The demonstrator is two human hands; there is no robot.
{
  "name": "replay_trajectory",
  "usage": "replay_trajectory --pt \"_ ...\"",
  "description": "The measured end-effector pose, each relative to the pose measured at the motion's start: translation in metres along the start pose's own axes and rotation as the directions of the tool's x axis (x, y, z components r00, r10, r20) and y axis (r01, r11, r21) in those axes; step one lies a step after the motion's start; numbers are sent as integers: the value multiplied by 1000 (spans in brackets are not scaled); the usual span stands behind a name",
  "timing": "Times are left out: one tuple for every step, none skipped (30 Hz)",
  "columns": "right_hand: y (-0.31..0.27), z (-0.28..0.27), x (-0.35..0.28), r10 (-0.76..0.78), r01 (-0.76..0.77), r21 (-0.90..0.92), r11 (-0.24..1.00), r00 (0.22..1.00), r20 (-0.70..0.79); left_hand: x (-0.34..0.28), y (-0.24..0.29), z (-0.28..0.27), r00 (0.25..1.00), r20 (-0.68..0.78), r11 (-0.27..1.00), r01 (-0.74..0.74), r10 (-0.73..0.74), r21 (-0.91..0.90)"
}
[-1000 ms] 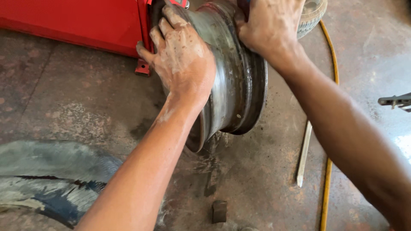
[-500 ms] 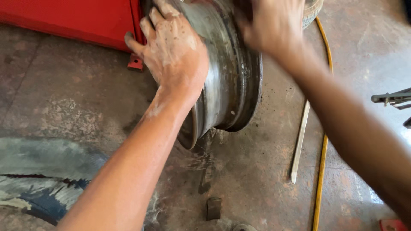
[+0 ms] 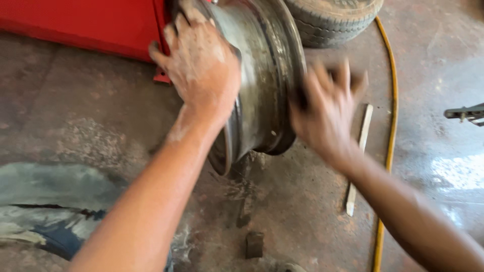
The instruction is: The person scrubs a metal wheel rim with a dark abrasive block, rotating the rim to clean different sections. The person uses both hands to hold the rim and apply the scrubbing block.
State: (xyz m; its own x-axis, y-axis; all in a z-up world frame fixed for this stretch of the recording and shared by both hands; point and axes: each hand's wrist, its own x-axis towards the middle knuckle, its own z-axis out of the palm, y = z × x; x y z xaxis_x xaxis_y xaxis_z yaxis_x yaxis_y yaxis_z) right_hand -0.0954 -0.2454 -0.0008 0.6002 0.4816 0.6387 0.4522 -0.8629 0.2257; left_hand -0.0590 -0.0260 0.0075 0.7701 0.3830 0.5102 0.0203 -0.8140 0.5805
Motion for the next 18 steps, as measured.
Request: replay_trajectory --pt "-4 -4 -10 81 -85 45 995 993 88 -4 0 -1 1000 -18 1000 17 -17 22" --pt "-6 -5 -17 156 -172 82 982 971 180 -4 -2 -1 999 -49 1000 11 -11 17" --pt "-5 -7 -19 224 -261 105 960 935 275 -4 -1 0 997 -78 1000 4 -3 6" --pt "-2 0 -11 136 -153 106 982 979 155 -4 0 2 994 -107 1000 -4 3 -5" --pt "4 12 11 42 -45 94 995 999 28 -3 0 2 997 -78 1000 2 -2 -10" --pt "14 24 43 -5 8 77 997 999 -31 -1 0 1 999 -50 1000 7 -8 -14" --pt "21 30 70 -55 60 63 996 995 -83 -3 0 -1 1000 -16 1000 20 -20 -14" --pt "23 29 81 -20 19 92 996 1000 2 -5 0 -3 1000 11 999 22 -23 25" --pt "22 29 91 20 -29 115 993 996 83 -1 0 -5 999 38 998 15 -17 64" --pt "21 28 97 57 -80 134 988 985 164 2 -1 -7 998 64 995 6 -13 103" --pt "18 20 81 5 -11 91 996 998 63 4 0 -7 999 49 995 -1 -4 96" --pt "11 5 52 -53 54 42 998 998 -36 3 0 -8 999 35 996 -8 5 89" --pt "5 -11 24 -28 23 90 996 998 56 2 0 -7 1000 18 997 -11 9 82" --pt "1 -20 9 -9 -12 136 991 989 149 4 0 -4 1000 -16 998 -12 13 62" --pt "6 -14 12 -66 54 112 992 992 104 0 0 -2 999 -37 999 -5 7 41" --pt "17 -5 24 -125 120 86 989 990 60 -3 0 0 998 -57 1000 2 -1 21" --pt "29 8 44 -179 179 55 982 984 5 -2 0 0 999 -45 1000 -5 6 28" --pt "45 23 78 -215 211 165 964 977 9 0 -1 -1 999 -32 999 -12 13 36"
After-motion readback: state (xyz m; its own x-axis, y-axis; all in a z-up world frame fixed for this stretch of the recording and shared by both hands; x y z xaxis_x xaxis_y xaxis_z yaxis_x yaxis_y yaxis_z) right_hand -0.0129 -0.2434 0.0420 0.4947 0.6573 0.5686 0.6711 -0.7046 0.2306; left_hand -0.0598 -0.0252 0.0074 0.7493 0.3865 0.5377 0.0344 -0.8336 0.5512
